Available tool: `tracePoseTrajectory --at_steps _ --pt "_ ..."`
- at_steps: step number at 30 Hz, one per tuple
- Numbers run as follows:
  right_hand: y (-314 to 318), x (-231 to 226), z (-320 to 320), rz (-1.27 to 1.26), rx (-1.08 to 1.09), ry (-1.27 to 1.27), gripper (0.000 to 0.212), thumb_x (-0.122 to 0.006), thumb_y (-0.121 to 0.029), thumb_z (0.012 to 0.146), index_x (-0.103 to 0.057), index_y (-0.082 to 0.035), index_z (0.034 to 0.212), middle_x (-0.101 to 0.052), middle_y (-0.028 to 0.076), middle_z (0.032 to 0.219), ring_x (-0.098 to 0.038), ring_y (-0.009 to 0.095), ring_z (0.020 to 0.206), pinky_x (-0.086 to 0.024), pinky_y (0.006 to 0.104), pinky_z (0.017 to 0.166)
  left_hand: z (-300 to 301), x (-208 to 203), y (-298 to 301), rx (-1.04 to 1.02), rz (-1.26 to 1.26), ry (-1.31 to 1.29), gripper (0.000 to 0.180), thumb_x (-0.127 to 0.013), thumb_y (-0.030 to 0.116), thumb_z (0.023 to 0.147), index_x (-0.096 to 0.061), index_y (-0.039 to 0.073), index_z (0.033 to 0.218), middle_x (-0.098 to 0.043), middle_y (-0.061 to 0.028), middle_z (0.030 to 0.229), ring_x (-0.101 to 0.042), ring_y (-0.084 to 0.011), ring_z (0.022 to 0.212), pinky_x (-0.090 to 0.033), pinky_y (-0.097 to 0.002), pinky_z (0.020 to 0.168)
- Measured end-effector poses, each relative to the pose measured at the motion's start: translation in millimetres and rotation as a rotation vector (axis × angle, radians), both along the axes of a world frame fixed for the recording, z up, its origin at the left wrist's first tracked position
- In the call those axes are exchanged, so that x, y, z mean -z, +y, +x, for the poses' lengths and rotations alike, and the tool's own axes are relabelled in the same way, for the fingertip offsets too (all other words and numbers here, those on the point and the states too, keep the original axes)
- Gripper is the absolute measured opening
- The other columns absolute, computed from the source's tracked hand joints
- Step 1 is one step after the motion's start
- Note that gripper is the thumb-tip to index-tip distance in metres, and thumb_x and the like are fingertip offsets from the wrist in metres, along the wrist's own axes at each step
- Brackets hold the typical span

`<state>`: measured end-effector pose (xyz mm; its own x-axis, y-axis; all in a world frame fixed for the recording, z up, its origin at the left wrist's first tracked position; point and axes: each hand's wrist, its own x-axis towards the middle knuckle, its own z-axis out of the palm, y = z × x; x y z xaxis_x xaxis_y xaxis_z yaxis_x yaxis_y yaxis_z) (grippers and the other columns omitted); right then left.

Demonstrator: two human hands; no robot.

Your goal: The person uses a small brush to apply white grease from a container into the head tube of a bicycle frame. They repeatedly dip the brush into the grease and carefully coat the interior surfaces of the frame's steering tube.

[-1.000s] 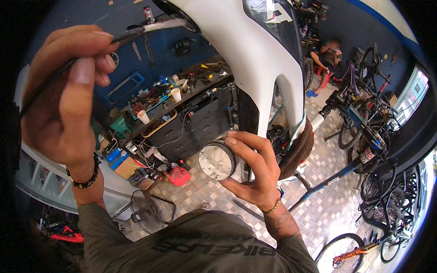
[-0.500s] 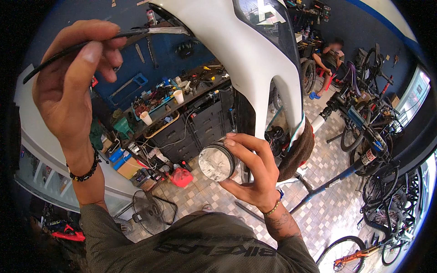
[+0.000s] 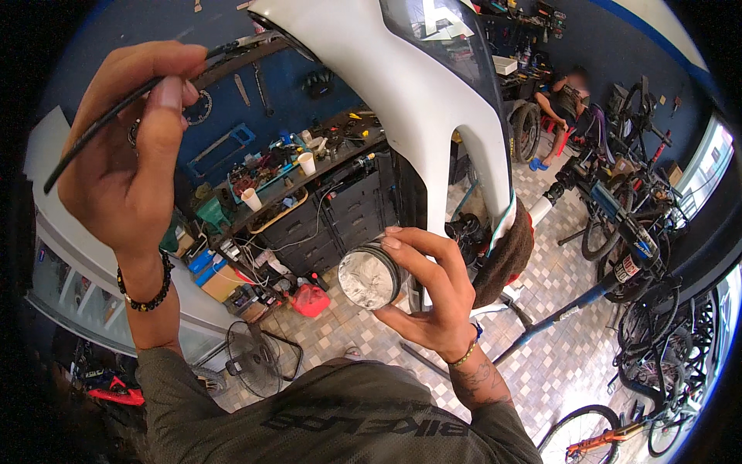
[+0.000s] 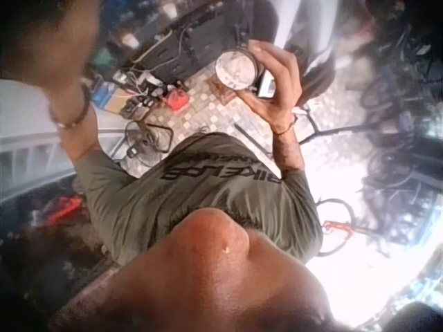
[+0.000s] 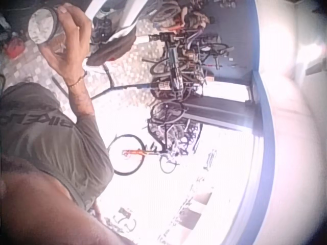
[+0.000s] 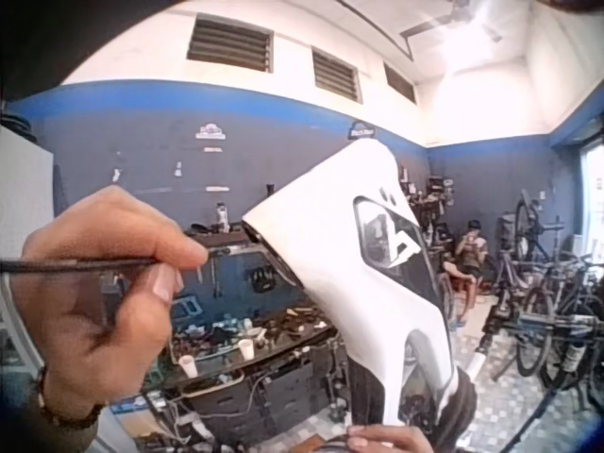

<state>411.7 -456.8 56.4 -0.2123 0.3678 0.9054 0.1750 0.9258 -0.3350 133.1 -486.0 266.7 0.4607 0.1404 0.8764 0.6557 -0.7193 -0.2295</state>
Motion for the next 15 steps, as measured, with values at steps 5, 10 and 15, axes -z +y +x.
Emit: tracePoseTrajectory --at_steps 5,10,15 --pt "5 5 5 0.058 0.021 -0.046 0.071 -0.095 -0.025 0.076 -0.066 0.003 0.134 -0.068 0.026 0.127 -0.071 0.037 0.118 -0.059 0.0445 0.097 14 7 -12 -0.012 -0.082 -0.041 0.021 -0.061 -0.009 0.102 -0.074 -0.009 0.118 -0.075 -0.0176 0.116 -0.070 -0.0155 0.092 -0.057 -0.0248 0.077" --pt "4 6 9 0.055 0.015 -0.048 0.071 -0.095 -0.025 0.075 -0.066 0.003 0.134 -0.069 0.026 0.127 -0.072 0.036 0.117 -0.059 0.0443 0.097 17 2 -16 -0.159 0.097 0.101 0.021 -0.062 -0.011 0.100 -0.075 -0.009 0.117 -0.076 -0.0173 0.115 -0.071 -0.0156 0.091 -0.058 -0.0263 0.078" --pt "3 4 11 0.065 0.004 -0.048 0.071 -0.095 -0.024 0.075 -0.065 0.003 0.134 -0.068 0.026 0.128 -0.072 0.036 0.117 -0.059 0.0441 0.098 22 10 -10 -0.044 0.053 0.046 0.021 -0.064 -0.011 0.098 -0.075 -0.008 0.115 -0.076 -0.0162 0.111 -0.072 -0.0163 0.092 -0.058 -0.0271 0.080"
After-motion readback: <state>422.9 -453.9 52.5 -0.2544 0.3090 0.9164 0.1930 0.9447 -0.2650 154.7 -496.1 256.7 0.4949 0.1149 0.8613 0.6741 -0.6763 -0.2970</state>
